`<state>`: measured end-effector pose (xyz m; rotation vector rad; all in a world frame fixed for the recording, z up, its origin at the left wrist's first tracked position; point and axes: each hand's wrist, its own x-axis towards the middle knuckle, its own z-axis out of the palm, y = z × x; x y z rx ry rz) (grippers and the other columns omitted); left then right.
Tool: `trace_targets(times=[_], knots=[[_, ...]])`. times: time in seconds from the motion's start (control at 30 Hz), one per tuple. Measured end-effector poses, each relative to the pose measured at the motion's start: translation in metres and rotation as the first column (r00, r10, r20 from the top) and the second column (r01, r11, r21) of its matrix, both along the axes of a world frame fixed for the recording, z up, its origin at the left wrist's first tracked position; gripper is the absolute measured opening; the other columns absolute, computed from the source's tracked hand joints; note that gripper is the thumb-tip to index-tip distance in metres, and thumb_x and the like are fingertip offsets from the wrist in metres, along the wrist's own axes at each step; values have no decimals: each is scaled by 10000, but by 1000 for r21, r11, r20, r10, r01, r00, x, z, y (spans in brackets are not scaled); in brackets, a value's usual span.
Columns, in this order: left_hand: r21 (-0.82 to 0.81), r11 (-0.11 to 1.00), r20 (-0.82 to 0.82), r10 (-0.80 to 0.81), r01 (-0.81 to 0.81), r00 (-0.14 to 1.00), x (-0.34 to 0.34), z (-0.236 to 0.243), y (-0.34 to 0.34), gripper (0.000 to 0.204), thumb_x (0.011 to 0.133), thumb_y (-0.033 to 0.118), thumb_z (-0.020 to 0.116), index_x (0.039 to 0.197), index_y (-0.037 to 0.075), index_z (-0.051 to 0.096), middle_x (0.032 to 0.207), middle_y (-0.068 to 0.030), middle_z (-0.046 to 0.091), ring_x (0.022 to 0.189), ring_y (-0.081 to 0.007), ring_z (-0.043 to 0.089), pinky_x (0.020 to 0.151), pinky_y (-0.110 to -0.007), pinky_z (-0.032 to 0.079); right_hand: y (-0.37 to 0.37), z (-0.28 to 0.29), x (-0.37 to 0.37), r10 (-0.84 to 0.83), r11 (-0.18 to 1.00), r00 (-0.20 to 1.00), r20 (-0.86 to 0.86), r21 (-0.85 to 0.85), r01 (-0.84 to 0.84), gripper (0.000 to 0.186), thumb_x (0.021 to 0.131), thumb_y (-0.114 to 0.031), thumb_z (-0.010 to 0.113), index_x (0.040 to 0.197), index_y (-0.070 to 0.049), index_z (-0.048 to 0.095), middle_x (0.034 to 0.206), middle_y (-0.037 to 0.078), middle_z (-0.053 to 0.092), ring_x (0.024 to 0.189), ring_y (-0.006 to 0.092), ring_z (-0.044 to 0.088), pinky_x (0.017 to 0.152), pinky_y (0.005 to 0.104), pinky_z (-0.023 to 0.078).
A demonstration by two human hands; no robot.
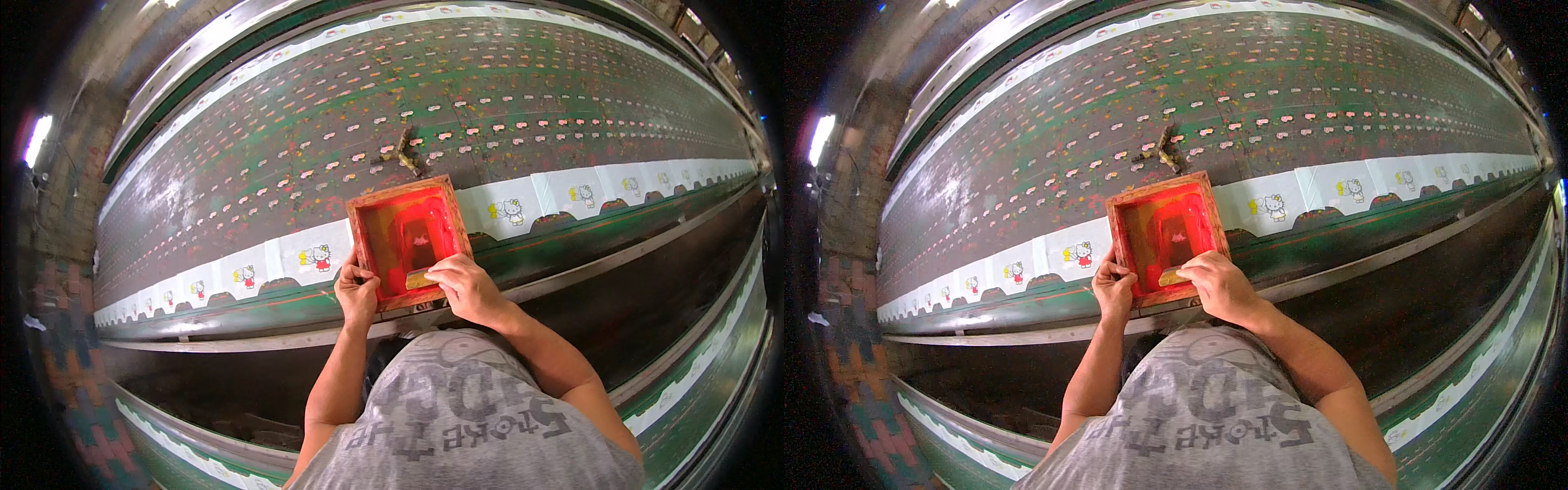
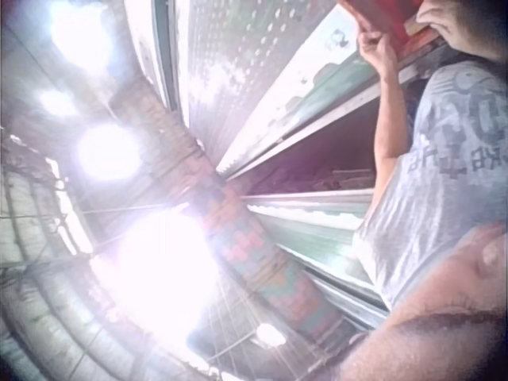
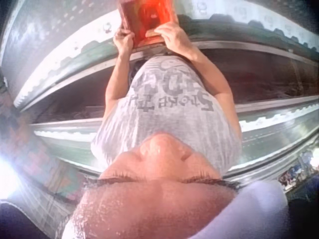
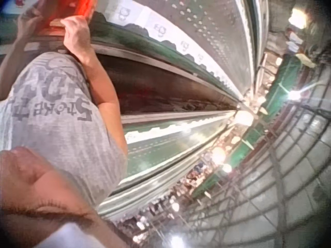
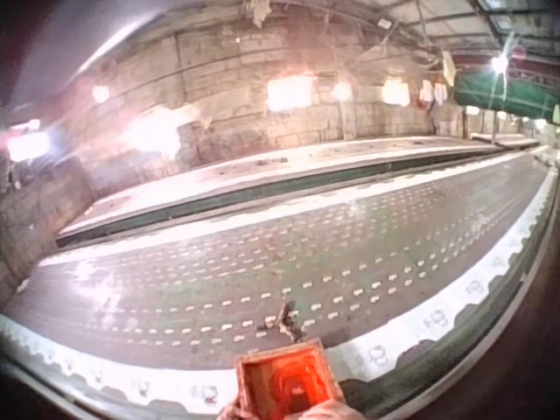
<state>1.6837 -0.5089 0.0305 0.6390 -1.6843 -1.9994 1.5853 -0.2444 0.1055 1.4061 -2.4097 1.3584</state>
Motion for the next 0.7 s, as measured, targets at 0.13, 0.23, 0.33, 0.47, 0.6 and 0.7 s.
trace_targets(times=[0.13,0.23,0.33,0.47,0.6,0.7], knots=[[1,1000,-16,22,-22,1000,-2,-11,0,256,762,-203,668,778,44,601,1723,-237,566,1523,-263,590,1260,-402,434,-14,12,-1,56,982,990,-132,187,-30,305,936,-25,701,1223,-38,802,1153,121,778,1120,336,731,1026,459,596],[-32,999,-3,38,-38,999,0,-16,1,240,756,-187,673,769,45,611,1704,-230,587,1515,-274,589,1263,-410,425,-18,10,-11,160,928,980,-117,355,-109,311,941,-42,684,1229,-21,799,1136,142,776,1120,348,728,1040,466,584],[-98,994,2,39,-39,999,0,-15,2,234,760,-180,680,768,42,610,1701,-239,586,1510,-284,590,1260,-415,423,-20,13,-37,210,887,978,-1,420,-191,316,927,-22,686,1223,-13,797,1136,162,774,1140,366,725,1046,479,579],[-205,978,17,39,-34,999,1,-14,2,243,775,-185,688,771,42,600,1700,-264,580,1516,-284,585,1257,-418,418,-42,11,-68,157,923,985,76,342,-174,293,926,20,661,1189,-1,790,1126,183,773,1155,391,724,1061,487,574],[-242,970,61,38,-22,997,0,-6,4,240,768,-181,690,769,45,609,1686,-256,593,1486,-292,591,1261,-423,409,-61,0,-91,52,932,998,-36,360,-36,353,923,57,710,1268,3,761,1242,188,757,1253,395,697,1134,500,552],[-215,976,17,20,-16,1000,1,-15,0,239,762,-180,690,770,46,613,1691,-253,582,1488,-307,586,1270,-431,403,-67,-8,-96,-1,953,997,-74,302,23,409,945,66,628,1320,-30,762,1280,170,753,1250,381,693,1126,494,554]])
